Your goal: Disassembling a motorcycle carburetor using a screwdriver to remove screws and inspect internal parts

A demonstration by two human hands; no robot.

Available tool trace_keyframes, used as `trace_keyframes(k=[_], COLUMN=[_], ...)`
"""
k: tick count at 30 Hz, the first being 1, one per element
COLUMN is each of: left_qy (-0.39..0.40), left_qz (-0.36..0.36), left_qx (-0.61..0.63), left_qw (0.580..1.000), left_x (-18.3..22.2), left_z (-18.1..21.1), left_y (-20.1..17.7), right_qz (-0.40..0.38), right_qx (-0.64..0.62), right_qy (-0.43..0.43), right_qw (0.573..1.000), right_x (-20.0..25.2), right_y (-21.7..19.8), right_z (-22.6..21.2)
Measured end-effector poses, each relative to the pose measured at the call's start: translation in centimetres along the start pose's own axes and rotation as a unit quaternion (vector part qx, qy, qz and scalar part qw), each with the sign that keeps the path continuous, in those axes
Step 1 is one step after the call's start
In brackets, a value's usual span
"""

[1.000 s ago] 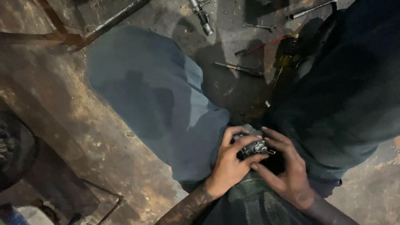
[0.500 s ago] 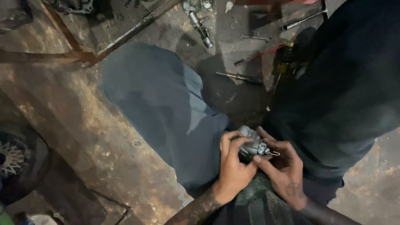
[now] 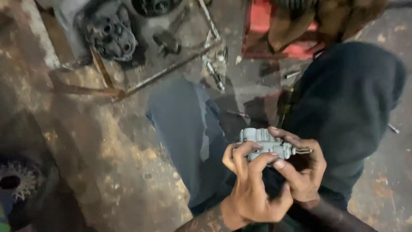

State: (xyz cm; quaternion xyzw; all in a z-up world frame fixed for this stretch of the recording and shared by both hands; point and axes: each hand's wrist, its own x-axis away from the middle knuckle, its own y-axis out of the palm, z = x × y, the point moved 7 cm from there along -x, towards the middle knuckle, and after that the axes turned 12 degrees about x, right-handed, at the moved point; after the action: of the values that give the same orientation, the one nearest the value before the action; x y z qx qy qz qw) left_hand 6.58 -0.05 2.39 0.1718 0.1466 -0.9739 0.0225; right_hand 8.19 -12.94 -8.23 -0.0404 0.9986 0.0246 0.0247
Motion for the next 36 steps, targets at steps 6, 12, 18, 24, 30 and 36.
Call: trace_keyframes(k=[6, 12, 18, 24, 30, 36], left_qy=[0.013, 0.033, -0.194, -0.224, -0.263, -0.259], left_qz=[-0.029, 0.01, -0.084, -0.022, -0.01, -0.008], left_qx=[0.003, -0.022, 0.438, 0.451, 0.437, 0.461], left_qw=[0.999, 0.999, 0.874, 0.864, 0.86, 0.848], left_x=[-2.3, -1.3, 1.5, 4.9, 5.4, 5.0], left_z=[3.6, 0.6, -4.4, -8.1, -8.9, -8.6], left_y=[-1.3, -3.7, -0.3, 1.1, 1.7, 2.4], right_qz=[-0.011, 0.01, -0.13, -0.147, -0.12, -0.066], right_qx=[-0.052, -0.094, -0.047, 0.035, 0.069, 0.059], right_qy=[-0.074, -0.074, -0.131, -0.08, -0.026, 0.036], right_qw=[0.996, 0.993, 0.982, 0.985, 0.99, 0.995], right_x=[-2.4, -1.9, 0.2, 1.5, 0.3, 1.3], right_y=[-1.0, -3.5, -1.7, -2.2, -1.8, -2.5], right_z=[-4.3, -3.9, -5.0, -2.1, -3.6, -3.3])
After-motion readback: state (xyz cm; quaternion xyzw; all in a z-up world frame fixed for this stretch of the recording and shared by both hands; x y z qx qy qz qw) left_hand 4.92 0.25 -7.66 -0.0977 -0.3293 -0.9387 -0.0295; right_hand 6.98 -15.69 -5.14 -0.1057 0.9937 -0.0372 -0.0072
